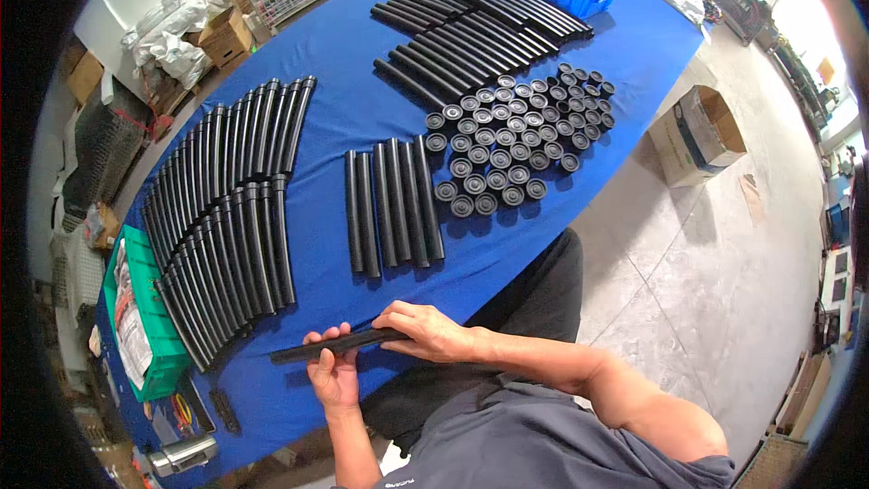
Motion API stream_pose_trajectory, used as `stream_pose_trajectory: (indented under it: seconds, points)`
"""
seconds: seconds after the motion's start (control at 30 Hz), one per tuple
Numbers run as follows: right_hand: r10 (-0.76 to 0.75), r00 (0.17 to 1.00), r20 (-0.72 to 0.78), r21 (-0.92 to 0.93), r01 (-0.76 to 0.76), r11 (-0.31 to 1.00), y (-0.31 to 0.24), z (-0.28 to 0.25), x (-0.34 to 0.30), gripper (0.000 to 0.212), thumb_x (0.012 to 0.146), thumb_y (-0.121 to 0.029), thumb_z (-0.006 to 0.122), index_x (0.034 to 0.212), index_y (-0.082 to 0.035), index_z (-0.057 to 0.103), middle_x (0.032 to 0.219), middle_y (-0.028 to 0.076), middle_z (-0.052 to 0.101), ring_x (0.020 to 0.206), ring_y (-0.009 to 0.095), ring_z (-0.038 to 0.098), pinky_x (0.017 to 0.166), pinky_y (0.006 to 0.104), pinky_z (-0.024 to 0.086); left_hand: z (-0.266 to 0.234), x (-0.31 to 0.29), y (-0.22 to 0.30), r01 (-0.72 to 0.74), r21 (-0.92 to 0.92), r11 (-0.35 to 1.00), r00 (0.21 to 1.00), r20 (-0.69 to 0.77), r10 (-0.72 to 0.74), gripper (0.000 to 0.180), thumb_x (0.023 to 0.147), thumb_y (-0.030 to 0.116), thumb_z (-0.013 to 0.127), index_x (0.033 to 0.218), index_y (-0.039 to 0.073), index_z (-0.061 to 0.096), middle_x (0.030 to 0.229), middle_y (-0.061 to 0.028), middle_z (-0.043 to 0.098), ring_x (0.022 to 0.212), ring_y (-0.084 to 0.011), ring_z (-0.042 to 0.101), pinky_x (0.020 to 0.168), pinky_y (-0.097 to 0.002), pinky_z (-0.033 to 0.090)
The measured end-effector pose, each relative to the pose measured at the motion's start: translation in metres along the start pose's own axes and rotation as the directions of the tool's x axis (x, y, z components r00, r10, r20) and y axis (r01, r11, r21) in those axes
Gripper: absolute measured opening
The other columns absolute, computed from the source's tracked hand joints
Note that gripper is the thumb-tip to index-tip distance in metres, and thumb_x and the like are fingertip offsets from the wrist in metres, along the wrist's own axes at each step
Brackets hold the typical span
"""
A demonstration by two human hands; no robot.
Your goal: Assemble black plastic tubes with end caps and connectors.
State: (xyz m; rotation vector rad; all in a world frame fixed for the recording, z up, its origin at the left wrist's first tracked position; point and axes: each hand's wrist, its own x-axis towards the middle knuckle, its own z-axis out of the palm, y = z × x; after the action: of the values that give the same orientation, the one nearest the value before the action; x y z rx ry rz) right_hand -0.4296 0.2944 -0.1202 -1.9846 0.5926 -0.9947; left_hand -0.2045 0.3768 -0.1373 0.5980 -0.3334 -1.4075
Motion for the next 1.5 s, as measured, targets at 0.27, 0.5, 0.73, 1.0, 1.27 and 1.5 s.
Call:
stream_pose_trajectory:
  seconds: [0.27, 0.5, 0.73, 1.0, 1.27, 1.5]
  points:
    - [0.203, 0.965, 0.168, 0.169, -0.231, 0.958, -0.001, -0.010, 0.014, 0.038, 0.089, -0.027, 0.070, 0.111, 0.002, 0.059, 0.095, 0.019, 0.062, 0.092, 0.039, 0.062, 0.079, 0.0463, 0.049, -0.002, 0.003, -0.002, -0.057, -0.038, 0.998, 0.995, 0.083, 0.060, 0.033, 0.090, -0.002, 0.066, 0.119, 0.008, 0.053, 0.122, -0.0176, 0.063, 0.124, -0.0353, 0.057, 0.102, -0.0537, 0.053]
    - [0.117, 0.990, 0.079, 0.123, -0.126, 0.984, 0.003, -0.004, 0.010, 0.035, 0.092, -0.025, 0.068, 0.115, 0.001, 0.059, 0.091, 0.016, 0.060, 0.082, 0.032, 0.061, 0.068, 0.0415, 0.048, 0.002, 0.004, -0.002, -0.052, -0.030, 0.998, 0.997, 0.063, 0.054, 0.034, 0.091, -0.002, 0.065, 0.120, 0.008, 0.053, 0.125, -0.0194, 0.062, 0.125, -0.0358, 0.056, 0.102, -0.0520, 0.053]
    - [0.096, 0.992, 0.080, 0.111, -0.104, 0.988, 0.002, -0.001, 0.004, 0.035, 0.088, -0.021, 0.071, 0.113, -0.001, 0.058, 0.093, 0.017, 0.058, 0.087, 0.038, 0.061, 0.071, 0.0447, 0.050, -0.003, 0.005, -0.001, -0.017, -0.031, 0.999, 0.998, 0.060, 0.019, 0.033, 0.091, -0.001, 0.065, 0.121, 0.007, 0.053, 0.124, -0.0195, 0.062, 0.125, -0.0360, 0.056, 0.101, -0.0515, 0.054]
    - [0.196, 0.960, 0.202, 0.193, -0.235, 0.953, -0.006, -0.016, 0.015, 0.036, 0.090, -0.025, 0.069, 0.113, 0.001, 0.059, 0.098, 0.019, 0.063, 0.092, 0.038, 0.063, 0.080, 0.0463, 0.049, 0.005, 0.001, 0.000, -0.041, -0.080, 0.996, 0.999, 0.015, 0.042, 0.032, 0.090, -0.001, 0.067, 0.117, 0.007, 0.053, 0.119, -0.0182, 0.064, 0.122, -0.0355, 0.058, 0.100, -0.0508, 0.055]
    - [0.207, 0.961, 0.185, 0.189, -0.241, 0.952, -0.005, -0.010, 0.011, 0.035, 0.090, -0.021, 0.068, 0.115, 0.001, 0.058, 0.097, 0.020, 0.062, 0.091, 0.038, 0.063, 0.077, 0.0442, 0.050, -0.005, 0.001, 0.000, -0.041, -0.064, 0.997, 0.991, 0.122, 0.048, 0.033, 0.091, -0.003, 0.063, 0.121, 0.006, 0.052, 0.128, -0.0177, 0.060, 0.131, -0.0360, 0.051, 0.105, -0.0521, 0.050]
    - [0.016, 0.998, 0.061, -0.023, -0.015, 1.000, 0.006, 0.005, -0.002, 0.040, 0.086, -0.010, 0.073, 0.121, -0.002, 0.056, 0.102, 0.017, 0.059, 0.093, 0.037, 0.062, 0.077, 0.0450, 0.053, 0.008, 0.002, -0.003, 0.002, -0.017, 1.000, 1.000, 0.019, -0.002, 0.036, 0.091, 0.000, 0.066, 0.124, 0.006, 0.052, 0.126, -0.0180, 0.061, 0.126, -0.0356, 0.055, 0.104, -0.0519, 0.051]
